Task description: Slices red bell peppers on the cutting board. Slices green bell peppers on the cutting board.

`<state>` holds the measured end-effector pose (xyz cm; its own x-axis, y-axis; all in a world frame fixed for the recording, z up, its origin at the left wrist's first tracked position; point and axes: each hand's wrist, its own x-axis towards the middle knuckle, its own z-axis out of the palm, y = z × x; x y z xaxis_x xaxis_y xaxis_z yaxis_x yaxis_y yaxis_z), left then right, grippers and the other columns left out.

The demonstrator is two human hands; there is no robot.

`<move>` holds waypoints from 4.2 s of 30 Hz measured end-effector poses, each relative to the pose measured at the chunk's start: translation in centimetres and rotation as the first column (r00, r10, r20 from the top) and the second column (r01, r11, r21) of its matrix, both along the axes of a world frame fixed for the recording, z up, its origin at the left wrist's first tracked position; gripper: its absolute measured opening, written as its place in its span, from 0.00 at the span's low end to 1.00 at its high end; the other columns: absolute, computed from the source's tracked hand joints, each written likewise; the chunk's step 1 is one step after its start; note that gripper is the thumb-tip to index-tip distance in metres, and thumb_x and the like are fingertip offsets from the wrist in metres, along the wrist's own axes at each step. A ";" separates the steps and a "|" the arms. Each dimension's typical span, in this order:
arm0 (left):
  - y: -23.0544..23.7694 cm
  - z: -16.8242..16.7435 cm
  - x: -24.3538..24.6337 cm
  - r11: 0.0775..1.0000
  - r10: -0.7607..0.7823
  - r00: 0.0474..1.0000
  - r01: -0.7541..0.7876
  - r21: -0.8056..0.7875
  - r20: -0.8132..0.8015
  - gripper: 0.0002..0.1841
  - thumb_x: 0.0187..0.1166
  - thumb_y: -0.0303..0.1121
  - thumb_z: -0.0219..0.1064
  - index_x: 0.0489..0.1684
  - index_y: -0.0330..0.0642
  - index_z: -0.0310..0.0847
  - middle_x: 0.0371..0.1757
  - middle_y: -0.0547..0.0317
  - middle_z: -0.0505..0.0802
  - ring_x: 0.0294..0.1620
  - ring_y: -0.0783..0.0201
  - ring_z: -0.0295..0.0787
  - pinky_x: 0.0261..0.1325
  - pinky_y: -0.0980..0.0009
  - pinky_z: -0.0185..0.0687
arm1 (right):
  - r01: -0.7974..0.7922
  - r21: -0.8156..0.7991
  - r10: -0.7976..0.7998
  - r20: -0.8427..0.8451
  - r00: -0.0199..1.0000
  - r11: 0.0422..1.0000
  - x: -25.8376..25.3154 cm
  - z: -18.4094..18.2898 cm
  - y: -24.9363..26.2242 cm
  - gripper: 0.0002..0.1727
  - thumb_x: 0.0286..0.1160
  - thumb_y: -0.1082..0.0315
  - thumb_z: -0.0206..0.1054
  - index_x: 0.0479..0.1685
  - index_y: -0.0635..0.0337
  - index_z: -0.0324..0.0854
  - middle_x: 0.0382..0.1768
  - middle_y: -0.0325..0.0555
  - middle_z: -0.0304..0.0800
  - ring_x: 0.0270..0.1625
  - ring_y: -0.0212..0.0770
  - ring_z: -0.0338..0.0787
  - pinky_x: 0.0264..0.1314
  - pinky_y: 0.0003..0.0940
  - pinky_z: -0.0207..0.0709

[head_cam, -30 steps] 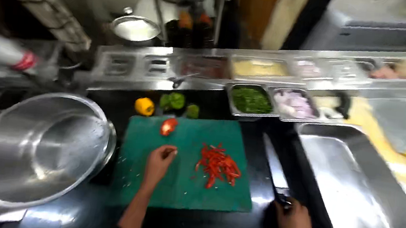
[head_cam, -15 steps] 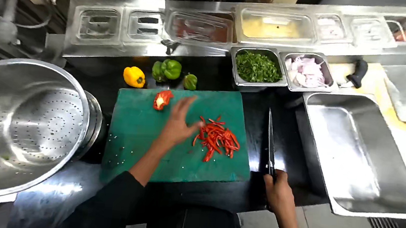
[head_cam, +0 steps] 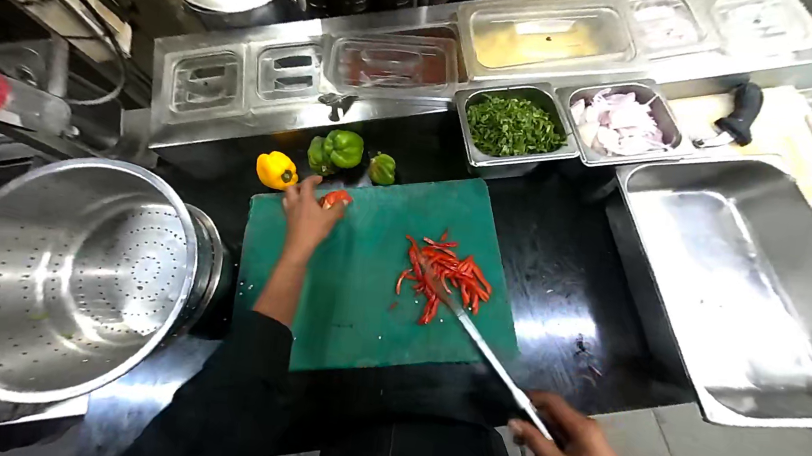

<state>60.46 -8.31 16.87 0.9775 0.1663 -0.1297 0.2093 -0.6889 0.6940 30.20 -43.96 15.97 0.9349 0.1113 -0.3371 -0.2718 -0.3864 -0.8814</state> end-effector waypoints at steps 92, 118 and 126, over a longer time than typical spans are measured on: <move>-4.7 -7.5 -16.7 0.686 -0.681 0.547 0.710 0.162 0.487 0.06 0.80 0.27 0.68 0.41 0.36 0.91 0.50 0.51 0.94 0.61 0.55 0.90 0.73 0.65 0.80 | -0.460 -0.703 0.204 -0.421 0.884 0.542 6.3 2.9 13.4 0.15 0.94 0.60 0.48 0.70 0.54 0.68 0.39 0.54 0.91 0.47 0.58 0.95 0.47 0.52 0.85; -3.5 -8.2 -15.7 0.628 -0.691 0.433 0.756 0.184 0.579 0.09 0.81 0.27 0.66 0.37 0.37 0.94 0.46 0.53 0.96 0.57 0.60 0.92 0.71 0.69 0.81 | -0.495 -0.616 0.226 -0.464 0.857 0.613 6.7 3.4 13.4 0.17 0.95 0.57 0.48 0.73 0.52 0.66 0.38 0.54 0.90 0.47 0.58 0.94 0.49 0.53 0.84; -3.0 -8.6 -15.4 0.605 -0.693 0.402 0.776 0.180 0.598 0.09 0.82 0.26 0.65 0.37 0.36 0.93 0.46 0.52 0.96 0.58 0.59 0.92 0.73 0.68 0.80 | -0.455 -0.623 0.256 -0.386 0.886 0.636 6.9 2.9 13.3 0.18 0.94 0.57 0.49 0.74 0.52 0.66 0.36 0.54 0.90 0.44 0.58 0.94 0.45 0.54 0.85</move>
<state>45.02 -11.32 8.27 0.5853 -0.6278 0.5131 -0.7877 -0.2901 0.5435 37.14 -30.64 18.90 0.7492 0.0645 -0.6592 -0.1409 -0.9569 -0.2538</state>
